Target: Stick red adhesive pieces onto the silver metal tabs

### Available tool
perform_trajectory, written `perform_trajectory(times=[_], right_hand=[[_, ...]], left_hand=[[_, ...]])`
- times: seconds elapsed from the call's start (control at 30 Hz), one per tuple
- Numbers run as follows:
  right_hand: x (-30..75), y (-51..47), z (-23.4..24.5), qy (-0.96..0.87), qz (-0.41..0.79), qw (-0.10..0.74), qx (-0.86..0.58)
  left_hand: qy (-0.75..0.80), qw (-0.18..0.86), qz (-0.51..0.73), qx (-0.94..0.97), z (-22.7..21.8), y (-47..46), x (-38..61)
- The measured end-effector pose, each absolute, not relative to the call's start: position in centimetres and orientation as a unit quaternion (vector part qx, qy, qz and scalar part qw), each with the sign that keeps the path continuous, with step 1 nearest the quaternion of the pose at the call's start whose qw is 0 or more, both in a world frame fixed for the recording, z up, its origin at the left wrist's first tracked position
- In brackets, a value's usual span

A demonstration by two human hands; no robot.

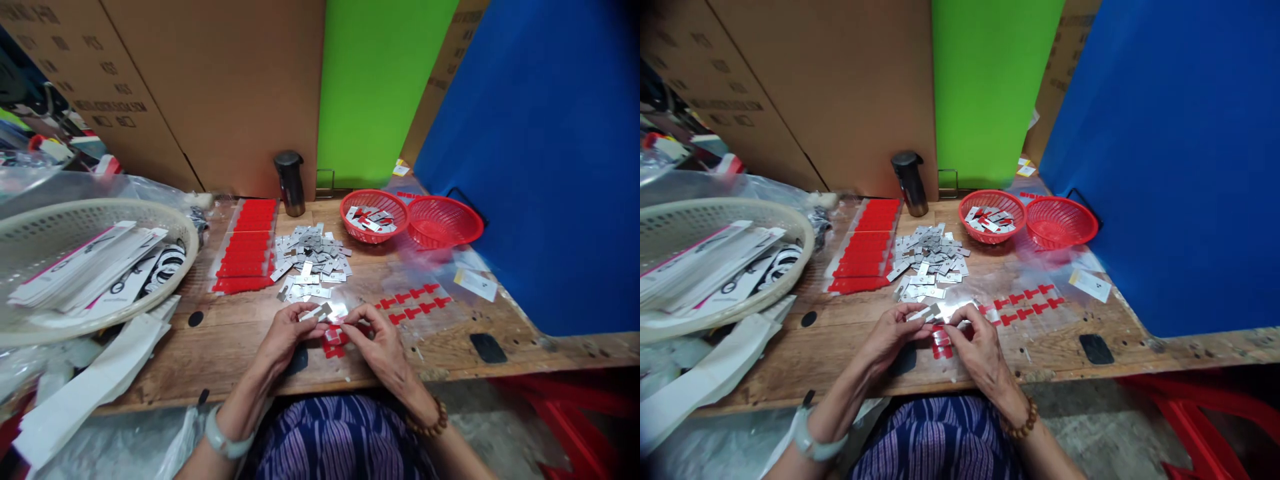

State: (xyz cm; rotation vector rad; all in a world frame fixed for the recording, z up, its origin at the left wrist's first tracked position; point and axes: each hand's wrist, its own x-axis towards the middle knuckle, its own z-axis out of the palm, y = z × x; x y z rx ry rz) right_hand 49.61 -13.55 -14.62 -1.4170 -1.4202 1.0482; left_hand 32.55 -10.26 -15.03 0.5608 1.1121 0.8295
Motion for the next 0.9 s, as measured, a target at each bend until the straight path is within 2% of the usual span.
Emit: perform_trajectory(times=[0.27, 0.9], right_hand=[[50.3, -14.0, -13.8, -0.610, 0.410, 0.405, -0.544], [50.0, -14.5, -14.5, -0.626, 0.428, 0.393, -0.520]], left_hand=[[0.475, 0.790, 0.333, 0.197, -13.5, -12.8, 32.6], [0.485, 0.790, 0.303, 0.222, -13.4, -13.2, 33.6]])
